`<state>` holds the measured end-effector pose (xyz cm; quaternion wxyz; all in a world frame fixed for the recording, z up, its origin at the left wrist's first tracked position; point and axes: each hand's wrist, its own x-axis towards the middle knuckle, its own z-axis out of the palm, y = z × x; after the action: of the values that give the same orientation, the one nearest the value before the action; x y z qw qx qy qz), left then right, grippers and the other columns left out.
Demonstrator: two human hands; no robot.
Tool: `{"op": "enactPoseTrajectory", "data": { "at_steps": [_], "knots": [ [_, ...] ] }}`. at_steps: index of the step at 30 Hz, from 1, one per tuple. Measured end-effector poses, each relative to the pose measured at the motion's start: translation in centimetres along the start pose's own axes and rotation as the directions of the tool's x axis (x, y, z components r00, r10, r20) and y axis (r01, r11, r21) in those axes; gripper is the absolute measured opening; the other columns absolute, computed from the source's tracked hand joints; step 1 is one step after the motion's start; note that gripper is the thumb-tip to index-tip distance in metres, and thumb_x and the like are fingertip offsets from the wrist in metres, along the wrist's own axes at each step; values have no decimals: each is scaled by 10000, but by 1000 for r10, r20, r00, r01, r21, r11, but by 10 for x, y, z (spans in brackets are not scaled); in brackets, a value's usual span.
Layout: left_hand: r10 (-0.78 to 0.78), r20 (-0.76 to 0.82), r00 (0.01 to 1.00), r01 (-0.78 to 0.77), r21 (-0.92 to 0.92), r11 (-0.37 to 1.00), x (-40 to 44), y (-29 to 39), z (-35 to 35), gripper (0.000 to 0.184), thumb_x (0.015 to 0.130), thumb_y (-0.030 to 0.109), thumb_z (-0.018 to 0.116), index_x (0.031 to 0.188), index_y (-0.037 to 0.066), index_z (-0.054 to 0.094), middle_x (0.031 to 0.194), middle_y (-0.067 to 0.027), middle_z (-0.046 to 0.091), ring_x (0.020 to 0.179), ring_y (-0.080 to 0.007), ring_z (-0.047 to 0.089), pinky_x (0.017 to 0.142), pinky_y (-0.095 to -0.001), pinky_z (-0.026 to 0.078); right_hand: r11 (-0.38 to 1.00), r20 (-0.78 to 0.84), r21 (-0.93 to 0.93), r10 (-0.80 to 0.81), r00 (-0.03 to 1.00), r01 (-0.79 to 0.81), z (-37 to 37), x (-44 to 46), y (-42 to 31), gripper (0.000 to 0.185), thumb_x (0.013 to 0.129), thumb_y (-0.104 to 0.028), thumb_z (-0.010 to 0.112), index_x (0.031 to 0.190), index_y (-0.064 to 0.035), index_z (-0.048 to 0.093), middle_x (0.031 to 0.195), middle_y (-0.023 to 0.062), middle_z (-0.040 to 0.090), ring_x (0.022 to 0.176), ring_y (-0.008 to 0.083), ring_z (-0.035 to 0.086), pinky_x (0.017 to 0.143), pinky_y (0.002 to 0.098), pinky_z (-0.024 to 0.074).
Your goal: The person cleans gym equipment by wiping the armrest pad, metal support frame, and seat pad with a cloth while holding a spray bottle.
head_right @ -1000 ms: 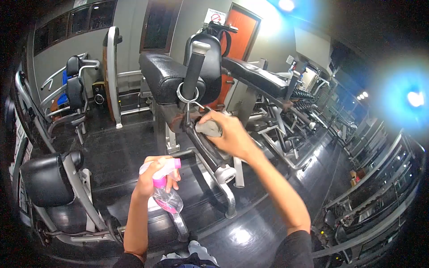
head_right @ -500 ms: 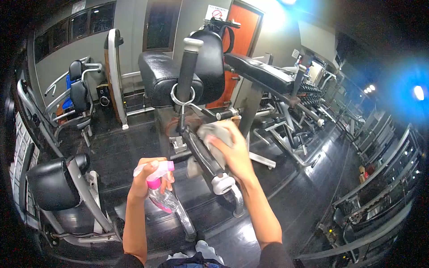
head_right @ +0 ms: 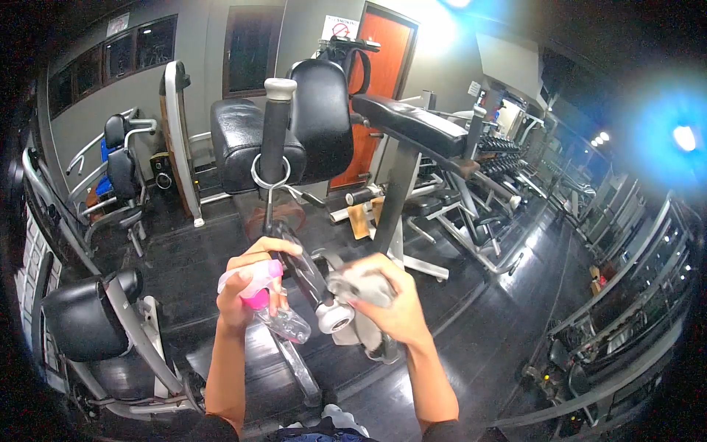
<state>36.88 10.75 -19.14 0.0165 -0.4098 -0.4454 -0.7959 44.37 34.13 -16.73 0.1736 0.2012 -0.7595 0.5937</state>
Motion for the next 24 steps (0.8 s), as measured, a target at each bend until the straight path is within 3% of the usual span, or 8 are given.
{"op": "enactPoseTrajectory", "data": {
  "at_steps": [5, 8, 13, 17, 20, 22, 23, 24],
  "knots": [
    [-14, 144, 989, 22, -48, 999, 10, -14, -2, 656, 879, 459, 451, 709, -160, 584, 1095, -397, 554, 398, -185, 562, 451, -298, 547, 995, 42, 36, -98, 994, 97, 10, 30, -16, 304, 683, -24, 719, 978, -36, 645, 1040, 138, 679, 946, 206, 652, 872, 323, 492],
    [0, 183, 983, 3, -17, 1000, 12, -15, -6, 661, 880, 456, 452, 714, -170, 587, 1089, -388, 559, 363, -191, 543, 424, -293, 543, 970, 326, 168, -222, 919, 175, -10, 29, -23, 310, 654, -40, 775, 953, -19, 696, 1047, 118, 694, 985, 224, 663, 897, 332, 490],
    [-53, 190, 980, 52, 11, 999, 12, -16, -12, 652, 905, 456, 438, 790, -159, 623, 1076, -316, 599, 481, -202, 614, 416, -252, 505, 936, 725, -152, -114, 679, 318, -4, 76, -75, 365, 630, -96, 753, 991, -87, 698, 901, 108, 684, 841, 281, 654, 788, 363, 505],
    [2, 169, 986, -16, 85, 996, 10, -19, -13, 590, 908, 414, 424, 732, -108, 639, 1058, -303, 613, 485, -191, 588, 476, -256, 512, 793, 802, -371, 12, 597, 483, 15, 75, -108, 310, 653, -108, 764, 959, -97, 717, 964, 84, 707, 872, 264, 655, 789, 345, 512],
    [103, 222, 970, -129, 107, 986, 12, -19, -14, 588, 922, 402, 413, 720, -101, 641, 1060, -297, 623, 478, -187, 582, 523, -264, 511, 934, 637, -181, -127, 761, 308, 6, 58, -80, 327, 645, -86, 740, 969, -105, 700, 944, 100, 694, 866, 296, 643, 796, 376, 505],
    [-90, 191, 978, 75, 82, 994, 9, -6, -8, 642, 906, 455, 416, 662, -107, 608, 1004, -331, 594, 503, -210, 582, 524, -337, 548, 970, 424, -71, -180, 888, 231, -1, 34, -52, 377, 622, -32, 752, 991, -52, 675, 1003, 91, 692, 977, 230, 651, 886, 338, 490],
    [14, 194, 981, -16, 10, 1000, 11, -14, -7, 653, 936, 440, 422, 652, -124, 585, 1031, -360, 570, 340, -174, 498, 392, -288, 535, 983, 203, -11, -175, 964, 181, 7, 16, -34, 365, 652, -38, 738, 1008, -35, 654, 1033, 104, 679, 991, 211, 640, 900, 337, 481],
    [17, 190, 982, -20, 11, 1000, 11, -14, -7, 653, 936, 440, 422, 652, -124, 585, 1031, -360, 570, 340, -174, 498, 392, -288, 535, 988, -27, 58, -145, 989, 146, 18, -1, -17, 355, 682, -45, 723, 1024, -18, 634, 1064, 117, 667, 1004, 192, 629, 914, 335, 473]
  ]
}}
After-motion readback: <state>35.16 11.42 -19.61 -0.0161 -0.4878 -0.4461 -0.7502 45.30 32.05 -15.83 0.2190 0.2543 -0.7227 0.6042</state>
